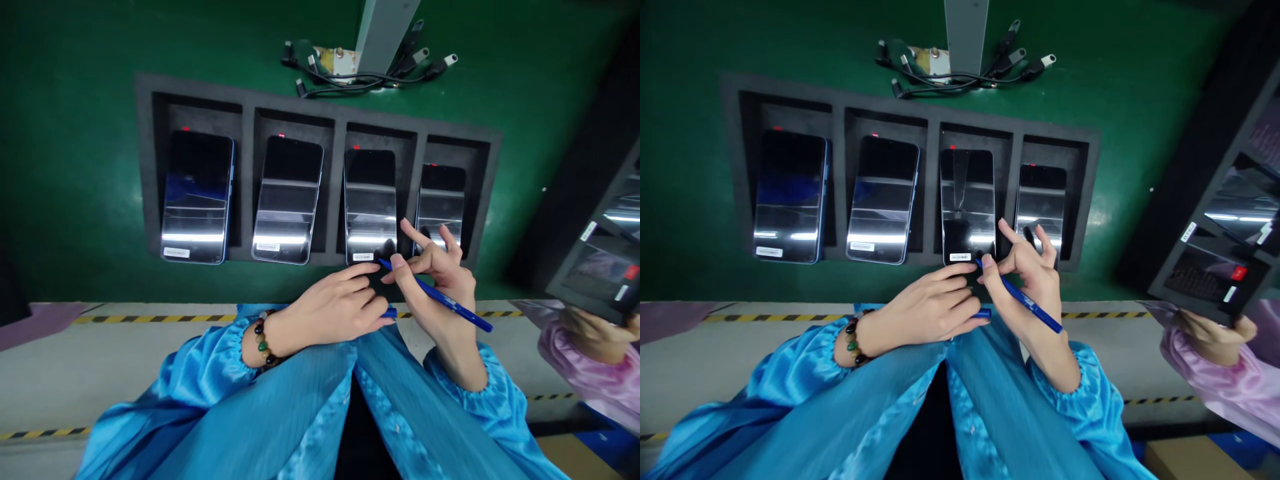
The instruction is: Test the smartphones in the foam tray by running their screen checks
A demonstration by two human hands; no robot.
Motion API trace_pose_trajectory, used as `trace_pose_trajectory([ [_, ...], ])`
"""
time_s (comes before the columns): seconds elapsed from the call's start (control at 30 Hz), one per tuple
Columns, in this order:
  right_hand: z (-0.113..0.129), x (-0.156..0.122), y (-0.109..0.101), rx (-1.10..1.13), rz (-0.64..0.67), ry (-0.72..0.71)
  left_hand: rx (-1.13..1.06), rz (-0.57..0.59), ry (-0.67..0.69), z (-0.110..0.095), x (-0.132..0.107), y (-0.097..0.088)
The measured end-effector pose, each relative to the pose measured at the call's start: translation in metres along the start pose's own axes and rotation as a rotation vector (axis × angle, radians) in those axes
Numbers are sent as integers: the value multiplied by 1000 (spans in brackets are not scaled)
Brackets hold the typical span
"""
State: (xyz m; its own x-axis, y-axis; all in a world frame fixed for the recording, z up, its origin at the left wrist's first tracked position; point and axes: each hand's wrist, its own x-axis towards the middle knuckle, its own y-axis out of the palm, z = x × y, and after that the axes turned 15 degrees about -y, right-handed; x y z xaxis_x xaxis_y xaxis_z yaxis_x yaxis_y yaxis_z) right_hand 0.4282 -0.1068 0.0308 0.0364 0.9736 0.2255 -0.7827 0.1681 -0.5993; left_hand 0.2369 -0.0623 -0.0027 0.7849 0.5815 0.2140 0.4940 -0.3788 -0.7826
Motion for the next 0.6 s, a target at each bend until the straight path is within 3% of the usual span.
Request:
trace_pose_trajectory([
  [0.6, -4, 2, 1, 51, -53, 18, -3, -13, -10, 0, 0, 1],
])
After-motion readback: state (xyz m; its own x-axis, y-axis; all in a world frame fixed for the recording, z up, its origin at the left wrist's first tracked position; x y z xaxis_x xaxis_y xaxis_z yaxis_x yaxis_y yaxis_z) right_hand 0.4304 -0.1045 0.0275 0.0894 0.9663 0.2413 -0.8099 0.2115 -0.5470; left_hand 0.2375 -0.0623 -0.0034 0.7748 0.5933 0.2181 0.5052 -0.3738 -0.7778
